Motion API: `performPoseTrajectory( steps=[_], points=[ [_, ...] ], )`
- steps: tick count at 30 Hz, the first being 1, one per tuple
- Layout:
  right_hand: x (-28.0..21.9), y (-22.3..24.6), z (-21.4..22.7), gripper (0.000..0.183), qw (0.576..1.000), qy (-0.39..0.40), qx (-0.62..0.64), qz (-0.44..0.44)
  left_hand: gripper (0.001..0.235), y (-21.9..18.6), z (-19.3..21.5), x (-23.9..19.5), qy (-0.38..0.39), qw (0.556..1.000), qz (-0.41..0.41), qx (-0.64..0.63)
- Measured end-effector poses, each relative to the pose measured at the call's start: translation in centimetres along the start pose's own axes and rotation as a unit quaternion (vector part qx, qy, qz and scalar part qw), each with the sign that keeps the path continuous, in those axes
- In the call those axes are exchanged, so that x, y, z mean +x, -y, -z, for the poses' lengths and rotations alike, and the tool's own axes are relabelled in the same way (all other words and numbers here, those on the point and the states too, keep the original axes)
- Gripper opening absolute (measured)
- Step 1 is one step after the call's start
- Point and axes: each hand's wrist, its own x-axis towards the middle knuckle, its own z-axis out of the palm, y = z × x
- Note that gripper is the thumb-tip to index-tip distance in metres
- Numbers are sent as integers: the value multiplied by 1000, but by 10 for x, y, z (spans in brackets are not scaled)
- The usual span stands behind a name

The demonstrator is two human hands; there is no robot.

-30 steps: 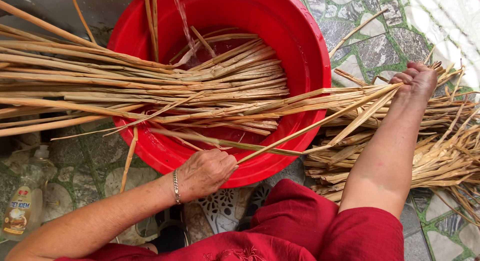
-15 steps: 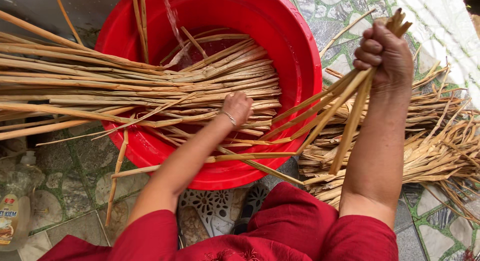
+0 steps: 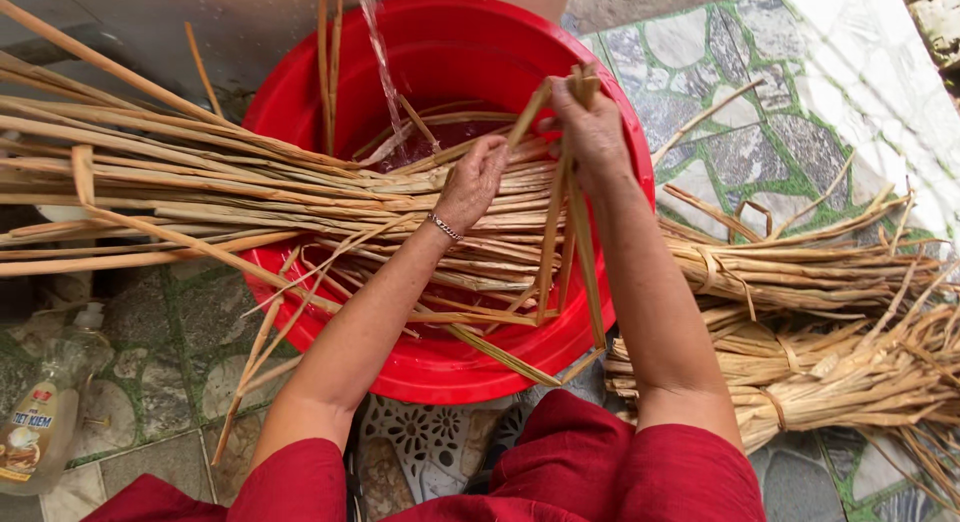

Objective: The person washes bundles of dried plant stalks in a red basin filled with water. They repeatedly submerge, agitate, and rinse the stalks by hand, then place the wet bundles on the tiled floor beside the basin.

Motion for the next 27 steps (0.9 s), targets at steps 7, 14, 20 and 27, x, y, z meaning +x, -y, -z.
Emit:
performPoseTrajectory(
  steps=[7,14,20,27],
  points=[
    [-9,-9,-36,24,995,66,69,23,29,-16,17,-4,4,995,61,-74],
    [-10,-17,-41,26,989,94,116,-2,30,-15,14,30,7,980,36,-197],
    [0,-36,-60,26,990,23,134,27,35,-8,8,48,-76,986,27,148],
    [11,-39,-56,21,970,38,240,9,36,-6,1,37,-64,981,-41,181]
  ],
)
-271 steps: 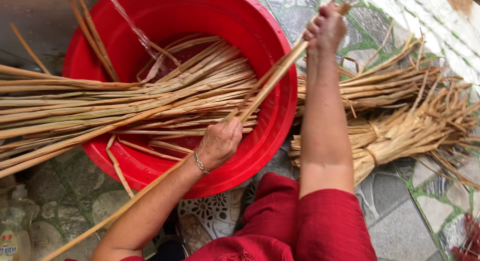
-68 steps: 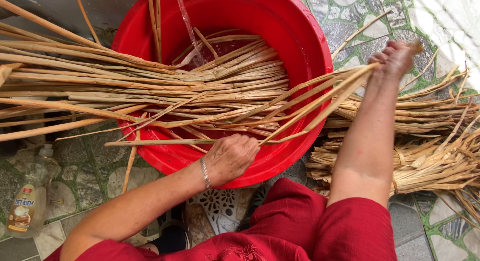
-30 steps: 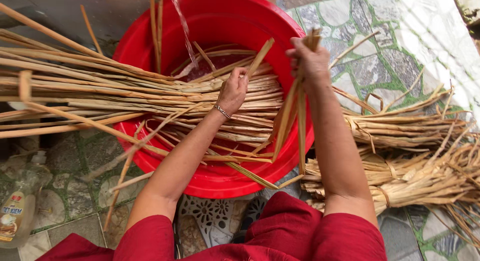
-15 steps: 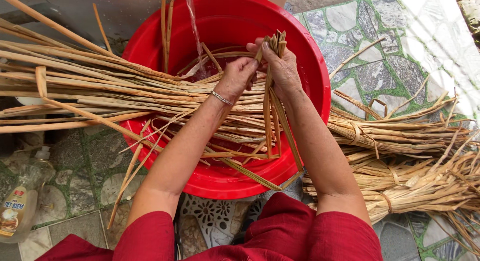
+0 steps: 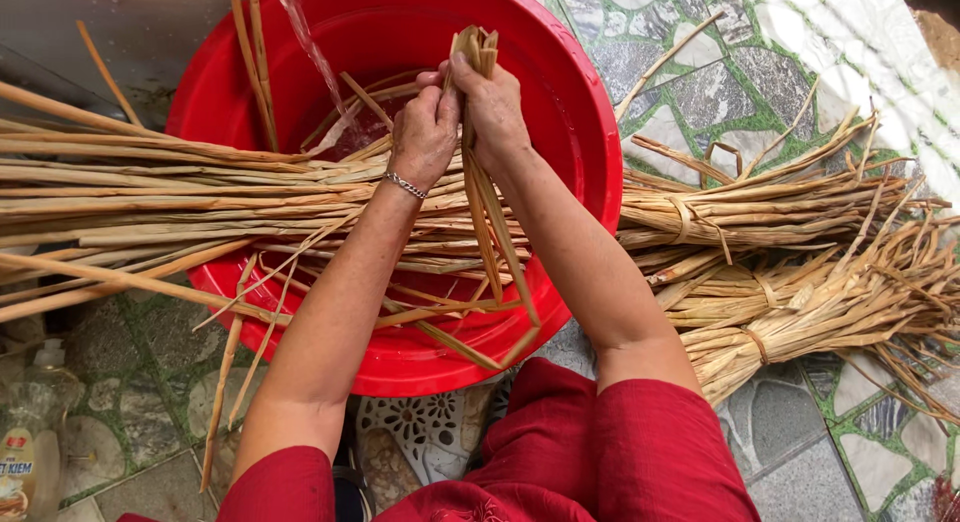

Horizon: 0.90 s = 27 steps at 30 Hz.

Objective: The person washes bundles of dried plant stalks in a red basin filled with water. They repeatedly submerge, agitate, and rinse the stalks by hand, then place the wet bundles on the tiled floor beside the basin.

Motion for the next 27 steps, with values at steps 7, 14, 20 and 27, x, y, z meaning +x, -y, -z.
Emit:
performPoseTrajectory(
  steps=[7,14,20,27],
  points=[
    [41,4,35,20,992,-119,28,26,32,-13,-25,-7,82,996,25,15],
    [62,50,146,14,942,-316,-27,112,34,-27,-44,-87,197,978,-25,-71],
    [46,78,222,12,925,-357,-6,128,18,-37,-8,-142,166,927,-325,85],
    [39,92,258,17,924,-356,18,134,17,-67,52,-175,210,953,-207,67]
  ],
)
